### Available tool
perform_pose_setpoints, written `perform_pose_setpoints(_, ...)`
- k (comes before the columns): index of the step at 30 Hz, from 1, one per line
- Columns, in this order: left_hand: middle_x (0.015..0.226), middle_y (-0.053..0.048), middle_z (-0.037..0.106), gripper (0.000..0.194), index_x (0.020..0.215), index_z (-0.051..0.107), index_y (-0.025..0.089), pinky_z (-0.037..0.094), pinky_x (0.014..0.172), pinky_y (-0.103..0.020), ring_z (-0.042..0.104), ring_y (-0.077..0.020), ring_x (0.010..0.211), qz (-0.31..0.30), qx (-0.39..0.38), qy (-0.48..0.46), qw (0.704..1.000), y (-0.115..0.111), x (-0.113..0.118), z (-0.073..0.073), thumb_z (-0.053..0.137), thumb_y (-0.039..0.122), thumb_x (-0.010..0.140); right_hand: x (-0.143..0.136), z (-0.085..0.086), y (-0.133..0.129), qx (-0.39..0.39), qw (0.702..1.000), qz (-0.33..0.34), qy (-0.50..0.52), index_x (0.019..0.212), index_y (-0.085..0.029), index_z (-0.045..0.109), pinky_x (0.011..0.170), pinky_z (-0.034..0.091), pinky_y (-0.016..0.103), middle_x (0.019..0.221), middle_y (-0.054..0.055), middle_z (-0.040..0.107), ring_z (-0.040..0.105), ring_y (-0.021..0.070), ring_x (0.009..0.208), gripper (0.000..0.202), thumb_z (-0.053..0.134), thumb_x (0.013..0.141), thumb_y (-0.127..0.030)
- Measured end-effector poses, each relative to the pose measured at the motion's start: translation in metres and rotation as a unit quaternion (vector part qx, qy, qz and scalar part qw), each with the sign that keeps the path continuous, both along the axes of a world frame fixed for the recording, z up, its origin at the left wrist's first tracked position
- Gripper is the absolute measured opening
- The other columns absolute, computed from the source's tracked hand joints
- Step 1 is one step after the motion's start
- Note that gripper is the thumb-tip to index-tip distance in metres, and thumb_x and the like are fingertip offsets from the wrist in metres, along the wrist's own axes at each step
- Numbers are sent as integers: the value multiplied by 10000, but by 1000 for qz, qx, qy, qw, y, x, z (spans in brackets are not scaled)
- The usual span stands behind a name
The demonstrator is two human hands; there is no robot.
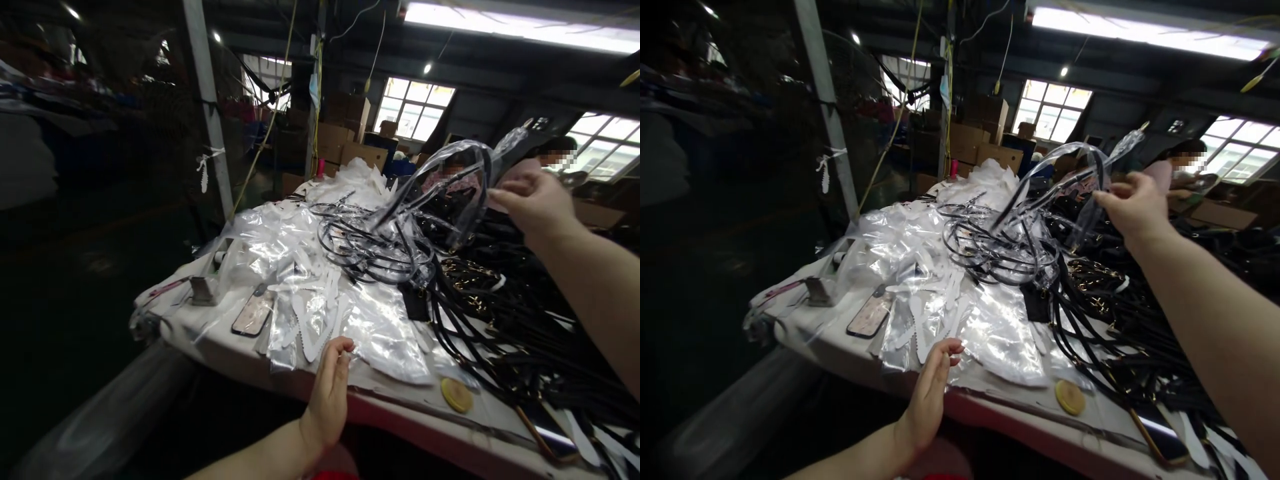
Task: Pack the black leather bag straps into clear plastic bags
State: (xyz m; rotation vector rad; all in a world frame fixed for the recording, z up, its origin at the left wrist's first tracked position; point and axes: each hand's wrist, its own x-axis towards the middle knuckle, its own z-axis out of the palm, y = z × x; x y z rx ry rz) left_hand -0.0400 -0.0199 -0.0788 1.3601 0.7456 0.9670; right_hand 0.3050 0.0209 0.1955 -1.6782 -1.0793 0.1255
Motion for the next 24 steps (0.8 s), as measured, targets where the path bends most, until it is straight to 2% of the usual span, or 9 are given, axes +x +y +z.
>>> perform_pose_setpoints(2, 1180, -119, 613, 456, 1160, 581, 184, 422, 1040, -394, 567, -247, 1140, -2, -9, 6, 1000, 2, -3, -2, 338, 536, 1003, -12, -43, -2, -45, 996, -50, -63, 868, -299, 685, 1094, 329, 551, 982, 40, 753, 585, 343, 1166, 199, 739, 713, -411)
perform_pose_setpoints(4, 1089, -112, 643, 462, 1091, 599, 173, 452, 985, -387, 595, -246, 1066, -21, -36, 17, 999, 1, -5, -6, 334, 541, 1000, -37, -100, -7, -133, 987, -5, -85, 758, -255, 720, 933, 468, 519, 797, 56, 758, 682, 322, 869, 149, 761, 669, -368)
perform_pose_setpoints(6, 999, -99, 662, 468, 1015, 614, 170, 472, 935, -375, 616, -240, 988, -53, -63, 30, 996, -2, -5, -11, 344, 551, 991, -67, -158, -13, -208, 972, 69, -89, 727, -236, 741, 766, 530, 437, 706, 40, 752, 685, 271, 687, 141, 745, 688, -371)
perform_pose_setpoints(9, 946, -85, 670, 447, 958, 625, 170, 471, 915, -351, 619, -232, 951, -97, -69, 42, 992, -8, -1, -18, 375, 540, 982, -108, -232, -17, -267, 948, 151, -90, 812, -219, 754, 694, 532, 354, 766, 45, 763, 694, 240, 696, 187, 709, 743, -386)
perform_pose_setpoints(12, 929, -78, 671, 405, 938, 630, 168, 462, 909, -331, 612, -222, 951, -114, -64, 45, 990, -13, 2, -22, 389, 489, 989, -135, -281, -14, -273, 943, 155, -107, 913, -183, 728, 765, 514, 371, 918, 99, 744, 677, 271, 821, 322, 782, 657, -370)
perform_pose_setpoints(15, 902, -71, 670, 374, 931, 636, 163, 461, 885, -321, 614, -213, 927, -113, -65, 50, 990, -13, 3, -26, 398, 444, 991, -142, -310, -8, -271, 946, 136, -112, 792, -189, 697, 763, 486, 390, 857, 105, 710, 646, 291, 820, 244, 778, 633, -357)
perform_pose_setpoints(18, 847, -69, 664, 378, 894, 644, 147, 470, 833, -315, 624, -207, 861, -116, -57, 49, 990, -13, 3, -27, 406, 427, 982, -136, -323, -5, -275, 949, 134, -81, 655, -222, 668, 682, 480, 352, 727, 62, 695, 643, 251, 708, 209, 695, 711, -421)
perform_pose_setpoints(21, 815, -69, 659, 399, 866, 652, 137, 474, 796, -306, 628, -197, 814, -124, -41, 47, 990, -12, 3, -25, 399, 422, 983, -124, -324, -6, -272, 952, 137, -40, 662, -227, 693, 632, 478, 334, 676, 50, 711, 654, 244, 662, 338, 610, 773, -536)
perform_pose_setpoints(24, 827, -67, 665, 383, 873, 652, 145, 475, 796, -299, 632, -191, 824, -104, -4, 52, 993, -2, 2, -22, 405, 413, 990, -113, -313, -12, -254, 958, 132, -16, 722, -218, 710, 687, 489, 347, 734, 71, 742, 676, 265, 728, 454, 528, 826, -620)
